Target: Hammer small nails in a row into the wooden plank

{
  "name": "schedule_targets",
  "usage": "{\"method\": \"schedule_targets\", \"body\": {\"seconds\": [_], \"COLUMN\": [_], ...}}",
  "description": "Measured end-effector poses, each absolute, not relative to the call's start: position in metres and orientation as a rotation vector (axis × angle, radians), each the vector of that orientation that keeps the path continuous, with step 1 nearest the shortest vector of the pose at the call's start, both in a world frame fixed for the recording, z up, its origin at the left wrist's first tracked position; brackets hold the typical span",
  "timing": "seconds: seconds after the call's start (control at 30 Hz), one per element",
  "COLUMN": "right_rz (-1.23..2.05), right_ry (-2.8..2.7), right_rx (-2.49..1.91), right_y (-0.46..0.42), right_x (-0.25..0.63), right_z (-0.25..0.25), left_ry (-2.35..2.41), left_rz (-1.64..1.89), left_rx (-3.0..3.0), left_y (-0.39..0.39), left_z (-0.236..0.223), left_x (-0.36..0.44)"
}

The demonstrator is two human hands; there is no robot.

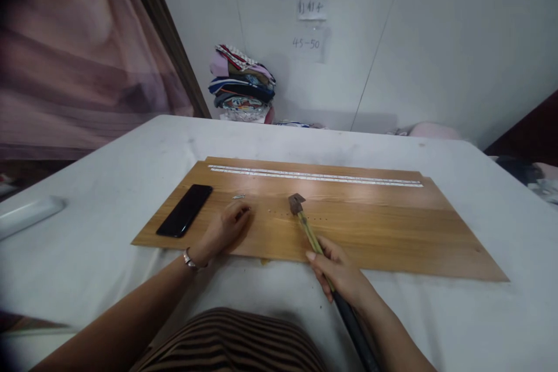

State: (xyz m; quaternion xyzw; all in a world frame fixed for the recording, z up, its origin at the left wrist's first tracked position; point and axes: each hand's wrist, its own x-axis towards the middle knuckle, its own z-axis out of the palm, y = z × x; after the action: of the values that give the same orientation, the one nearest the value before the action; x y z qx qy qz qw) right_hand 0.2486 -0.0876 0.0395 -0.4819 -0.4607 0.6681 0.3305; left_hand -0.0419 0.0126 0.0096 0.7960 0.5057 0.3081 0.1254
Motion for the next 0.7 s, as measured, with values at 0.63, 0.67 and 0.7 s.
{"method": "schedule_targets", "body": {"seconds": [0.63, 0.67, 0.7], "right_rz": [1.750, 1.748, 1.745], "right_ry": [-1.211, -1.215, -1.217], "right_rx": [-1.250, -1.248, -1.251], "right_y": [-0.0845, -0.0841, -0.0838], "right_x": [0.2477, 0.2478, 0.2481], "right_z": [0.0385, 0.0378, 0.0373], "left_ry": [1.494, 1.499, 1.501], "left_rz": [0.885, 0.888, 0.889], "left_rx": [2.253, 2.251, 2.250], "left_y": [0.0117, 0.0118, 0.0119], "left_z": [0.0107, 0.0105, 0.0104], "left_x": [-0.0418, -0.0418, -0.0417]}}
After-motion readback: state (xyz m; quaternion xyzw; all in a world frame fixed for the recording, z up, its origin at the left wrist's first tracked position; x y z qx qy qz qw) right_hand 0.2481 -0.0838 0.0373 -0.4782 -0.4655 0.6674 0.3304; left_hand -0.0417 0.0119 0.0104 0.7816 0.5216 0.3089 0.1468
